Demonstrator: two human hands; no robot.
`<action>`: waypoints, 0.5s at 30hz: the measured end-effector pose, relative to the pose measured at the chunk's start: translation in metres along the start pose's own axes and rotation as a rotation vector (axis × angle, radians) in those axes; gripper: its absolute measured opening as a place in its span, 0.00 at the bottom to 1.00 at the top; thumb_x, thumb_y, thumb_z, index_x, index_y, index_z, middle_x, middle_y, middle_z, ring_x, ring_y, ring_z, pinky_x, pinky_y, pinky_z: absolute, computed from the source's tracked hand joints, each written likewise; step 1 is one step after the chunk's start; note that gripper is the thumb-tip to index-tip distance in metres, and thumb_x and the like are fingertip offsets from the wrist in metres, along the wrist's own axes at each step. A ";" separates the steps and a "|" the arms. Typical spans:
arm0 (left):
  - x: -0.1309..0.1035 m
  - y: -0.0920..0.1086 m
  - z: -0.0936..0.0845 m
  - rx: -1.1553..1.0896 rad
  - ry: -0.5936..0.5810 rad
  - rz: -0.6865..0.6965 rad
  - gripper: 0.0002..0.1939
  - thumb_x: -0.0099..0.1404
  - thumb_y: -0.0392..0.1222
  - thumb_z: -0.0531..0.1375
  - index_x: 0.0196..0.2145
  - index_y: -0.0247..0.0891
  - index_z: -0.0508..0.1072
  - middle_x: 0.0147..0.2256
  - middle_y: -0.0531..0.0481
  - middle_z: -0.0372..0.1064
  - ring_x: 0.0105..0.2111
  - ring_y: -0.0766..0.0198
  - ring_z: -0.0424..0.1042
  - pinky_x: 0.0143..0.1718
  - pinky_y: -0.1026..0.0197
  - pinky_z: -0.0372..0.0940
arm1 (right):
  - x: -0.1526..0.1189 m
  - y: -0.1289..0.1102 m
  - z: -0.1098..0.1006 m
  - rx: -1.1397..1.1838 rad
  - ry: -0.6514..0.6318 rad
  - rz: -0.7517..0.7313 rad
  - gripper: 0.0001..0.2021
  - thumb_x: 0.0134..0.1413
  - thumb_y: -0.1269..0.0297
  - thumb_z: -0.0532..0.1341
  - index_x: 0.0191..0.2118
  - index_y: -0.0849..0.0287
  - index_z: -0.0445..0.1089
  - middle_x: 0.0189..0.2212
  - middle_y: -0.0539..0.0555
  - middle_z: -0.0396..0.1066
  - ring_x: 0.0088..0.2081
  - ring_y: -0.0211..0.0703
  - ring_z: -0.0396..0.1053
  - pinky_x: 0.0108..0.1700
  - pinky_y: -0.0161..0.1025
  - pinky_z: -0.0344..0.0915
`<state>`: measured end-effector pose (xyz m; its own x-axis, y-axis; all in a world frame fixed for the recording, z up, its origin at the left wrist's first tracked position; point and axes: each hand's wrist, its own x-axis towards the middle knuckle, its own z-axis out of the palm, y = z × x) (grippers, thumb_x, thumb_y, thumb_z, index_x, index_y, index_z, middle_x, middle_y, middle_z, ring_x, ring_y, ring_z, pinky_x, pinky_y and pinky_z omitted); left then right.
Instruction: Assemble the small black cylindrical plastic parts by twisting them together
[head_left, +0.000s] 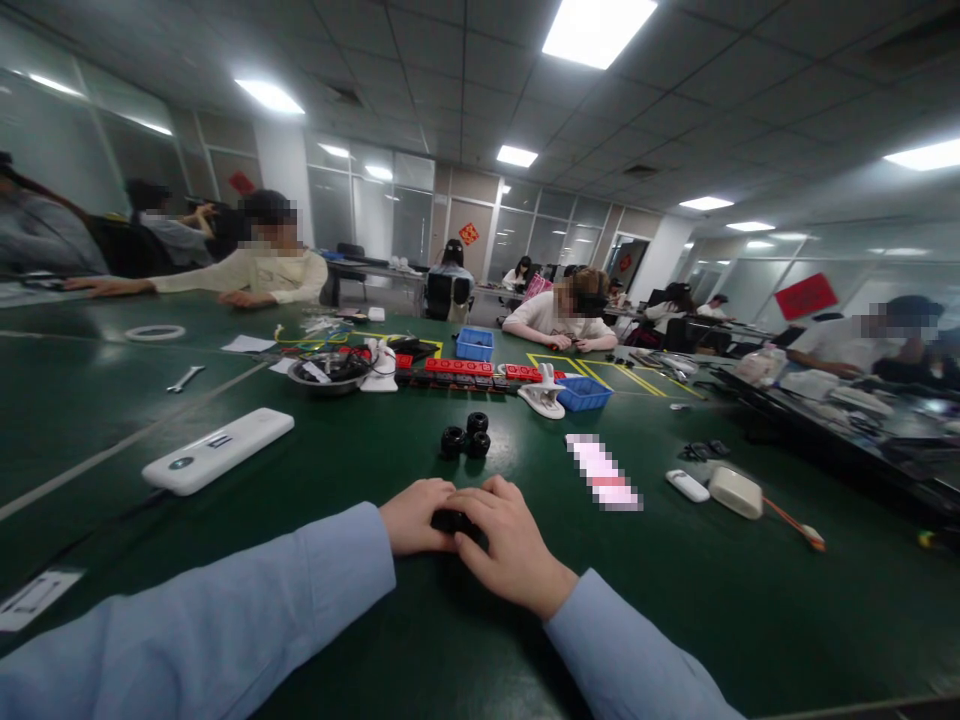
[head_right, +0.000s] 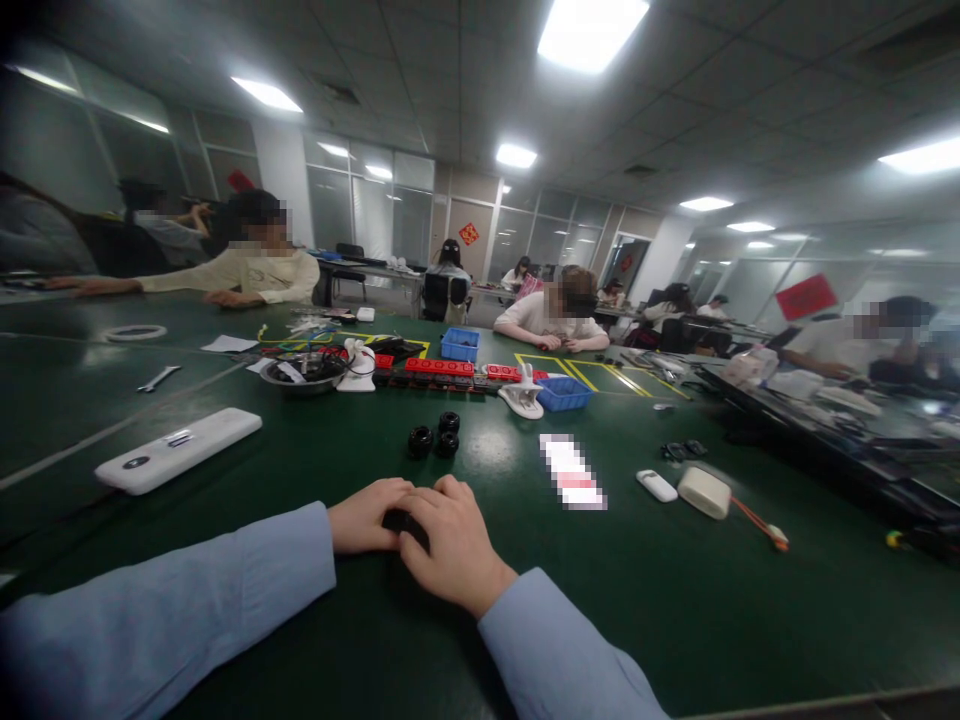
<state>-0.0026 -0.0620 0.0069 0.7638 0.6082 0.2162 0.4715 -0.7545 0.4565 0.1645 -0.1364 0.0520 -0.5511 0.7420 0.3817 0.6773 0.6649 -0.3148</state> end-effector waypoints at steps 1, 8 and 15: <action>0.000 0.000 0.000 0.005 0.001 -0.008 0.11 0.50 0.44 0.63 0.32 0.36 0.71 0.33 0.51 0.67 0.35 0.59 0.65 0.38 0.60 0.60 | 0.000 -0.001 0.000 -0.004 0.000 -0.006 0.18 0.47 0.72 0.58 0.46 0.55 0.65 0.44 0.49 0.70 0.37 0.44 0.57 0.40 0.41 0.53; 0.000 -0.003 0.002 0.018 0.009 0.039 0.11 0.51 0.47 0.63 0.27 0.36 0.70 0.31 0.52 0.65 0.33 0.61 0.65 0.36 0.61 0.59 | -0.002 -0.006 0.000 -0.003 -0.006 -0.042 0.12 0.47 0.73 0.56 0.40 0.57 0.67 0.37 0.51 0.71 0.36 0.44 0.58 0.39 0.42 0.53; 0.000 -0.003 0.002 0.027 0.015 0.053 0.11 0.52 0.47 0.62 0.25 0.36 0.68 0.29 0.52 0.64 0.32 0.62 0.63 0.34 0.62 0.58 | -0.003 -0.005 0.000 0.063 0.027 -0.065 0.06 0.49 0.70 0.56 0.35 0.58 0.68 0.30 0.51 0.71 0.34 0.43 0.59 0.39 0.42 0.55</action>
<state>-0.0031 -0.0601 0.0041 0.7812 0.5709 0.2526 0.4428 -0.7919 0.4206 0.1625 -0.1421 0.0529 -0.5790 0.6950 0.4263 0.6081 0.7164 -0.3421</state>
